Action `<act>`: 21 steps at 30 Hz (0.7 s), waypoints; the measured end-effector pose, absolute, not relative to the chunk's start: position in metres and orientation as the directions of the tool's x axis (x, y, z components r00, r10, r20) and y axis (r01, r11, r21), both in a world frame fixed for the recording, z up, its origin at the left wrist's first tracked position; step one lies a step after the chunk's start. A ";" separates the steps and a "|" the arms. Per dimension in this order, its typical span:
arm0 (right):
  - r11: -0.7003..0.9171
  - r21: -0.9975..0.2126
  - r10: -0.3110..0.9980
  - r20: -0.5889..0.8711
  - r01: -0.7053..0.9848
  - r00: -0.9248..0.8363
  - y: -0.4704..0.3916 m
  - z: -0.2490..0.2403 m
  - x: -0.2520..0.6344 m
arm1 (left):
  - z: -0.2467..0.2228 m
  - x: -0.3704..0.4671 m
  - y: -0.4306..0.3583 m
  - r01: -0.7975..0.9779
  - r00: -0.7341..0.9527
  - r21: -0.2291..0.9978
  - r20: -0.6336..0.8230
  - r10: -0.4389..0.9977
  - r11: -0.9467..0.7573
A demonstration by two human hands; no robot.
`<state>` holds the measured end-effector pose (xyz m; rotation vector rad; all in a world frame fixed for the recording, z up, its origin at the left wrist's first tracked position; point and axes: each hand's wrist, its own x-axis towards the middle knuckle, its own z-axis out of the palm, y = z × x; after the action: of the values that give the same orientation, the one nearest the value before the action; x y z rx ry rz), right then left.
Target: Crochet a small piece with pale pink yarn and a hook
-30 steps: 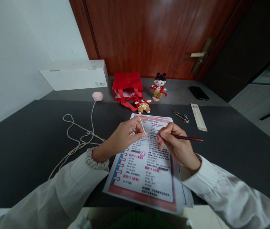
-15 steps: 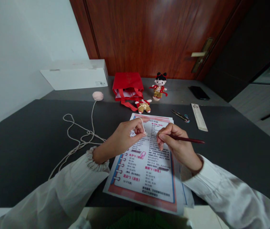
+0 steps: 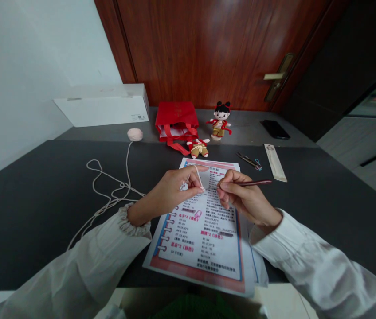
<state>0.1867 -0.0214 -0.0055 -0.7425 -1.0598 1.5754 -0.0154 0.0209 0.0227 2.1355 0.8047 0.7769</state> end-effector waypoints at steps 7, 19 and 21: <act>-0.356 -0.689 0.913 -0.113 -0.631 -0.392 -0.019 -0.012 0.179 | 0.013 -0.010 0.018 0.184 0.558 0.866 0.297 0.775 -0.464; -0.386 -0.478 0.919 -0.130 -0.789 -0.372 -0.021 -0.009 0.169 | 0.019 0.003 0.006 -0.032 0.450 0.996 0.088 0.889 -0.082; -0.376 -0.502 0.923 -0.125 -0.779 -0.364 -0.021 -0.009 0.169 | 0.017 0.003 0.005 -0.075 0.459 0.997 0.048 0.887 -0.015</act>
<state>0.1687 -0.0207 -0.0095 -0.4709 -0.4356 1.9247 0.0033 0.0053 0.0173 1.3705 0.7874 0.9047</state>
